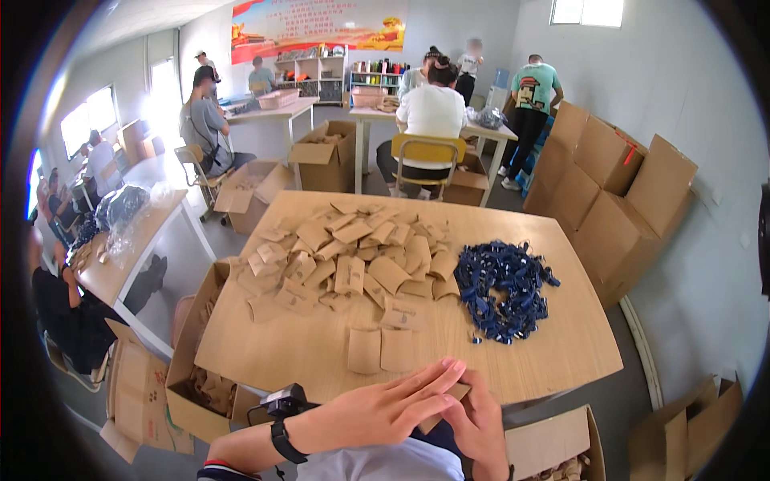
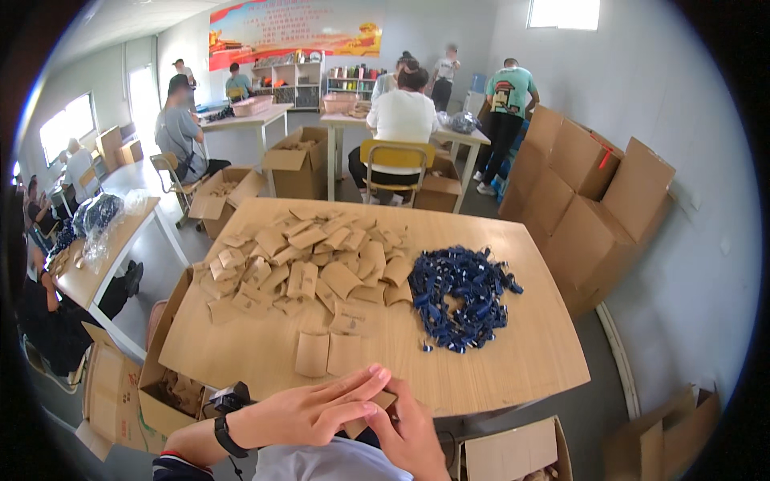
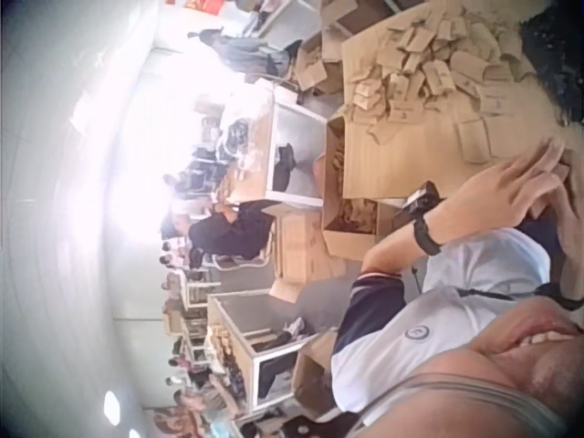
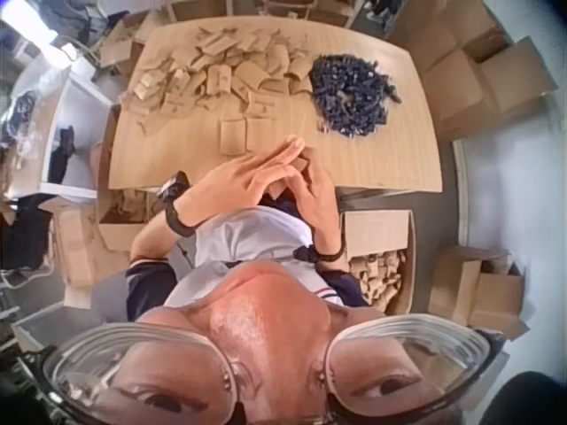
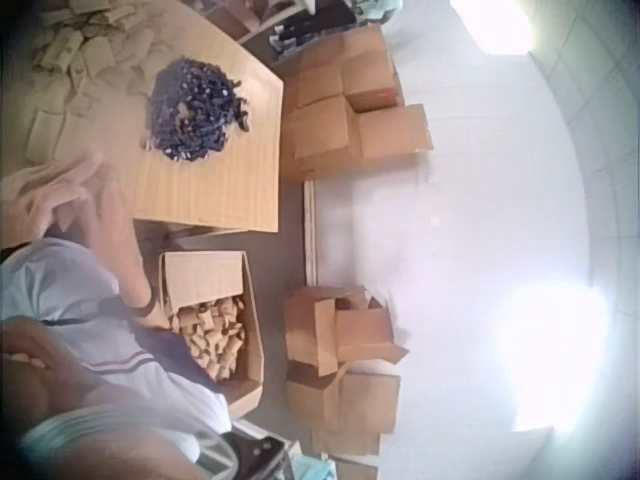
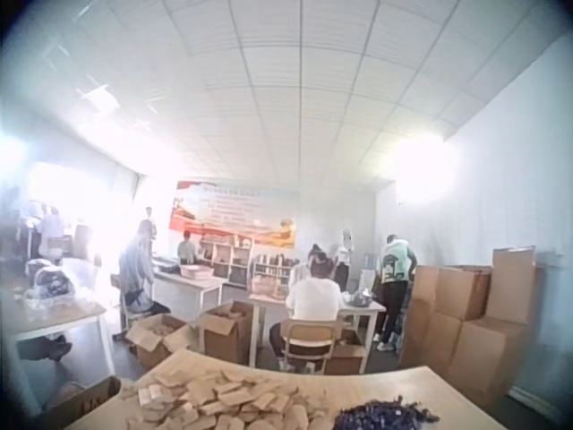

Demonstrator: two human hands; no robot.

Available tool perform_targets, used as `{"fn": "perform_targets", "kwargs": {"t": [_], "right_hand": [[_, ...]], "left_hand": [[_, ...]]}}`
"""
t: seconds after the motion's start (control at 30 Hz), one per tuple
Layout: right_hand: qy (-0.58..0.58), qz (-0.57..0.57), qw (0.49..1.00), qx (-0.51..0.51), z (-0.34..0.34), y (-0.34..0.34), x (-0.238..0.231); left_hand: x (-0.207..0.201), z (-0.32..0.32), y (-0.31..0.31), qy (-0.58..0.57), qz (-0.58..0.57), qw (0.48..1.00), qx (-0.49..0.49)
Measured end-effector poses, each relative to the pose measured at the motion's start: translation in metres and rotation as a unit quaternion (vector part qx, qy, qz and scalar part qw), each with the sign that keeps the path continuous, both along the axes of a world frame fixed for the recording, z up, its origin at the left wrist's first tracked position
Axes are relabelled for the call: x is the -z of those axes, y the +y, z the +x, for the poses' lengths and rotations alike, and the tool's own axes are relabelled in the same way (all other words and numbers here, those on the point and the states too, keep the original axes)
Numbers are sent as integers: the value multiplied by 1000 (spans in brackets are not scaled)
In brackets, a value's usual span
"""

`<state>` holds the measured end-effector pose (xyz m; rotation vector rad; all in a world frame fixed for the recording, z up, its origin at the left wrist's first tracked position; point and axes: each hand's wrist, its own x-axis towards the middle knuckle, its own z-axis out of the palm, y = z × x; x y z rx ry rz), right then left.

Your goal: The recorder is placing small blue earphones into brown paper sleeves.

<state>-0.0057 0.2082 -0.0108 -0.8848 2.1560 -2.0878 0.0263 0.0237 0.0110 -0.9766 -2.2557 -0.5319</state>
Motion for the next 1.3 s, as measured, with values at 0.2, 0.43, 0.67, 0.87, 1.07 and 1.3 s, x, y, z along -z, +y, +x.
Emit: {"fn": "perform_targets", "kwargs": {"t": [0.2, 0.43, 0.67, 0.87, 1.07, 1.3], "right_hand": [[-98, -48, 994, -5, -1, 3, 18], [375, 184, 907, 62, -20, -9, 14], [363, 341, 866, 37, -18, -6, -5], [266, 140, 937, 179, 13, -14, 21], [259, 16, 947, 189, 8, -30, 23], [280, 246, 918, 138, -20, -9, 2]], "left_hand": [[-1, -9, -29, -326, 98, 928, 152], [-8, -8, -17, -189, 76, 968, -144], [15, -8, -19, -461, 378, 802, -21], [29, 6, 16, -286, 414, 863, -31], [47, 3, 36, -39, 427, 895, -125], [40, 14, 29, -395, 520, 755, -55]]}}
